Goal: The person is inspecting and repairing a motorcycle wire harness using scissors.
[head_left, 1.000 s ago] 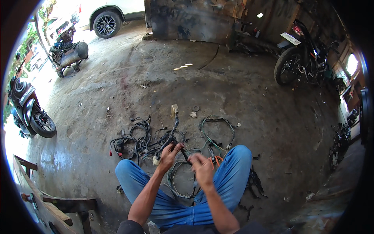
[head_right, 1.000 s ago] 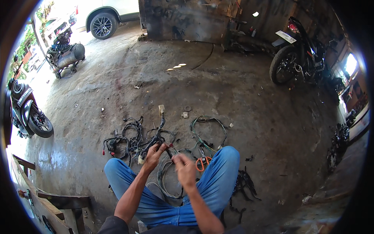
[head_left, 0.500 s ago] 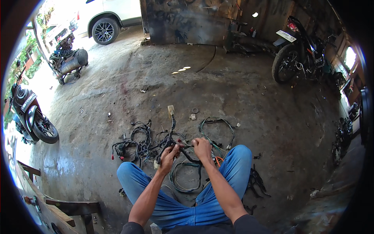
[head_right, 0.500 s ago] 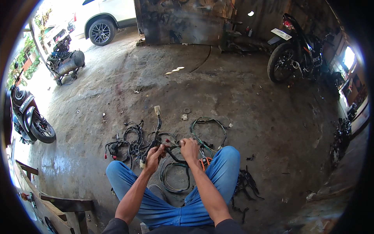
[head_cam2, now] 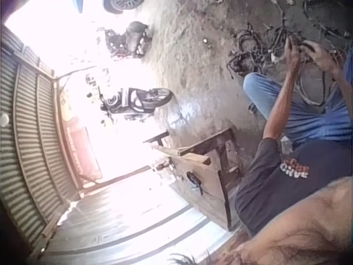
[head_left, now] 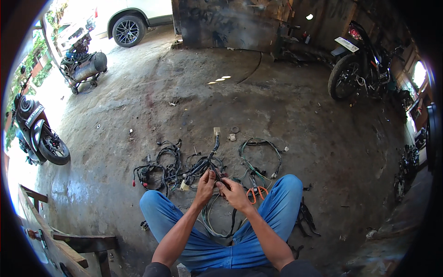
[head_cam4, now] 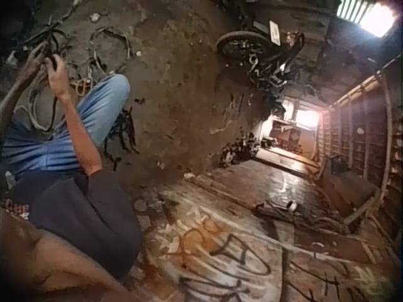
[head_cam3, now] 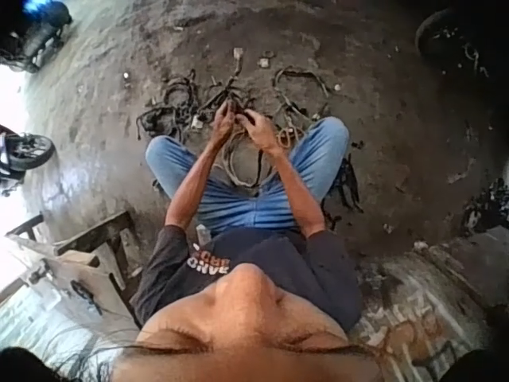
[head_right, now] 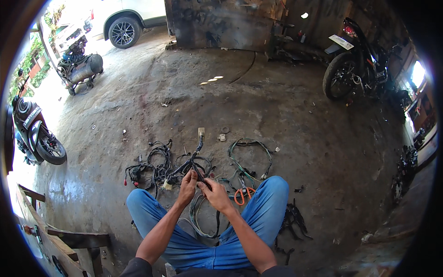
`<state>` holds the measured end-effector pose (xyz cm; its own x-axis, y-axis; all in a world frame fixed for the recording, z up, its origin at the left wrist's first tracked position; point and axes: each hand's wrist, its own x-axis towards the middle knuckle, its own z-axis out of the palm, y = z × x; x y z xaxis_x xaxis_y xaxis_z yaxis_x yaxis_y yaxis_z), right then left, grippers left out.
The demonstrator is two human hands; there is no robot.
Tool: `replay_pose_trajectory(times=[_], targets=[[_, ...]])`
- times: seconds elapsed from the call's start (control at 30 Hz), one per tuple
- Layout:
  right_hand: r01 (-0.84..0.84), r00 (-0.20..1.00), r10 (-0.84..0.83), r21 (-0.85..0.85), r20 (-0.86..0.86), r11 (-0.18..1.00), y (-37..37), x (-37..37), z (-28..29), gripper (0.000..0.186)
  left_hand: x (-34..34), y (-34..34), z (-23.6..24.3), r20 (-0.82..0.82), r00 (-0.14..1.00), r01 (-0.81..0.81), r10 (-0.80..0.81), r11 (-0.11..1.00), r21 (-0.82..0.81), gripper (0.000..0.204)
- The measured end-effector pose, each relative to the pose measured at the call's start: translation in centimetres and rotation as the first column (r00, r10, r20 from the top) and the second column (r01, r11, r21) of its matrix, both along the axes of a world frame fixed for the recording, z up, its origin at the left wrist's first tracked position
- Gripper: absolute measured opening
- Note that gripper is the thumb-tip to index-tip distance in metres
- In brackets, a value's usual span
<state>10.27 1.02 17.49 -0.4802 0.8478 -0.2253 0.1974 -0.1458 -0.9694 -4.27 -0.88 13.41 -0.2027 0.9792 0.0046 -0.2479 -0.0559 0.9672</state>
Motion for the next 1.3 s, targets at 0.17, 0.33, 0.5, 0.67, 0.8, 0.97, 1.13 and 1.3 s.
replay_pose_trajectory(times=[0.17, 0.33, 0.5, 0.67, 0.8, 0.97, 1.13, 1.3], targets=[[-0.034, 0.992, 0.010, 0.190, 0.126, 0.981, -0.3, 0.0, 1.8, 0.038, -0.3, -0.2, -0.8, -0.071, 0.997, -0.037, 0.041, 0.998, 0.060, 0.047], [-0.007, 0.987, -0.036, 0.263, 0.158, 0.965, -0.2, 1.0, 2.4, 0.035, -0.2, -0.4, -1.2, -0.278, 0.960, -0.047, 0.040, 0.999, -0.016, 0.046], [-0.064, 0.976, -0.009, 0.332, 0.216, 0.941, 0.6, 2.0, 1.5, 0.027, -1.2, -0.4, -1.4, -0.332, 0.943, -0.014, -0.011, 0.997, -0.074, 0.047], [-0.069, 0.986, -0.026, 0.553, 0.162, 0.830, 2.0, 2.2, -1.1, 0.026, -1.6, -1.1, 0.8, -0.001, 0.977, 0.205, -0.213, 0.943, -0.260, 0.047], [-0.026, 0.953, -0.167, 0.619, 0.253, 0.785, 2.6, 2.2, -2.6, 0.027, -1.7, -2.0, 3.4, 0.326, 0.918, 0.323, -0.228, 0.905, -0.276, 0.042], [-0.037, 0.752, -0.364, 0.587, 0.549, 0.809, 4.0, 4.4, -6.1, 0.028, -4.3, -5.9, 10.7, 0.474, 0.856, 0.144, -0.208, 0.975, 0.167, 0.035], [0.154, 0.919, -0.283, 0.410, 0.275, 0.899, 3.4, 3.1, -5.9, 0.037, -6.2, -3.7, 15.2, 0.380, 0.923, -0.193, 0.063, 0.929, 0.315, 0.020], [0.193, 0.980, -0.201, 0.260, 0.007, 0.946, 2.3, 2.1, -1.4, 0.036, -6.8, -1.3, 16.2, 0.254, 0.950, -0.274, 0.183, 0.878, 0.393, 0.014]])
